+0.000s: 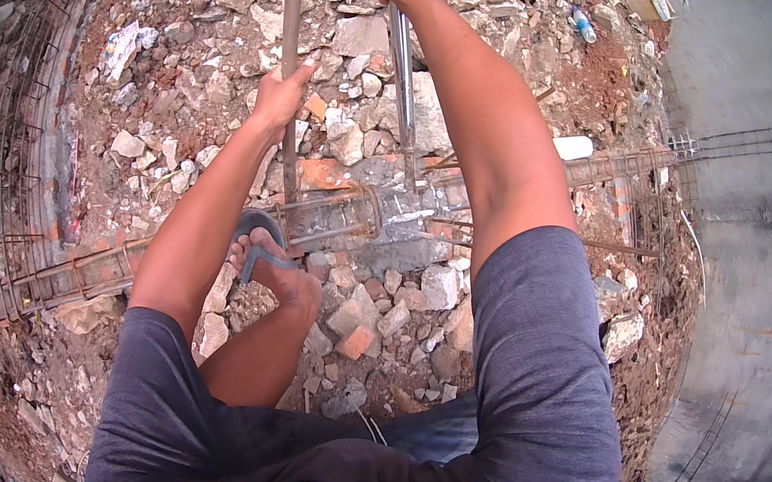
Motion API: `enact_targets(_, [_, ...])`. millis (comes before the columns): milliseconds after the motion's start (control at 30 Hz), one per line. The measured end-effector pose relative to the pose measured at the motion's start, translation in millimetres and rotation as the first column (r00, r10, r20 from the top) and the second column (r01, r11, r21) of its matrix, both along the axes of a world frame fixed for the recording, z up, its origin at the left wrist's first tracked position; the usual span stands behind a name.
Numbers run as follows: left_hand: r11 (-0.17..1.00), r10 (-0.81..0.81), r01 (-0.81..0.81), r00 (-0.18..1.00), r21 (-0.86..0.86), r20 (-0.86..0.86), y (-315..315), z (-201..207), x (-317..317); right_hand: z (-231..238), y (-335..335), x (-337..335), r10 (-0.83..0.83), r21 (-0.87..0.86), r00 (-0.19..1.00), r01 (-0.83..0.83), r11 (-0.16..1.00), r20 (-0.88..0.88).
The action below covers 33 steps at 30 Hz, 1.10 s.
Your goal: The person uses a metal bar to bend and secure rebar ties on a rebar cage at a construction site. The person repeatedly twists the bar to tighten the wire ties around intersecting rebar rods, then moves to adjacent tie points to continue securing the cage.
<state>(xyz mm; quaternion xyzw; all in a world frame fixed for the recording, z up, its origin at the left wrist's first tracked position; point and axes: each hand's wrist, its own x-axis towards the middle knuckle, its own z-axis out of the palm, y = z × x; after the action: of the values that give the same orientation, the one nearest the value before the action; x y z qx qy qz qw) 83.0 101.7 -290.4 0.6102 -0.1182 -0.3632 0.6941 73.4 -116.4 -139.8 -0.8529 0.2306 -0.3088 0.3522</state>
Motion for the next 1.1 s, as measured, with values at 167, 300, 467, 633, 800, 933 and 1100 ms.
enact_targets(167, [0.999,-0.027,0.027,1.0,0.031,0.013,2,-20,-12,-32,-37,20,-0.19,-0.362,0.971,0.128,0.923,-0.143])
enact_targets(300, [0.999,-0.019,0.016,0.996,0.038,0.084,-6,-30,-15,-59,-45,22,-0.189,-0.373,0.982,0.171,0.912,-0.011])
enact_targets(467, [0.992,0.017,-0.048,0.965,0.115,0.261,-7,-44,-17,-50,-39,9,0.018,0.288,0.997,0.003,0.958,-0.071])
enact_targets(633, [0.989,0.091,-0.113,0.974,0.097,0.206,-7,-47,1,-26,-17,-8,0.151,0.7,0.987,-0.071,0.711,-0.053])
enact_targets(800, [0.824,-0.012,-0.393,0.707,0.407,0.707,-6,-41,10,-31,-18,-7,0.343,0.814,0.939,-0.173,0.555,-0.035])
enact_targets(933, [0.901,-0.417,0.156,0.574,0.406,0.705,-13,8,-28,-29,-11,-11,0.452,0.86,0.889,-0.287,0.422,0.075])
enact_targets(1100, [0.834,-0.543,0.544,0.779,0.092,0.314,-53,-26,-88,-25,-10,-3,0.57,0.853,0.815,-0.371,0.368,0.108])
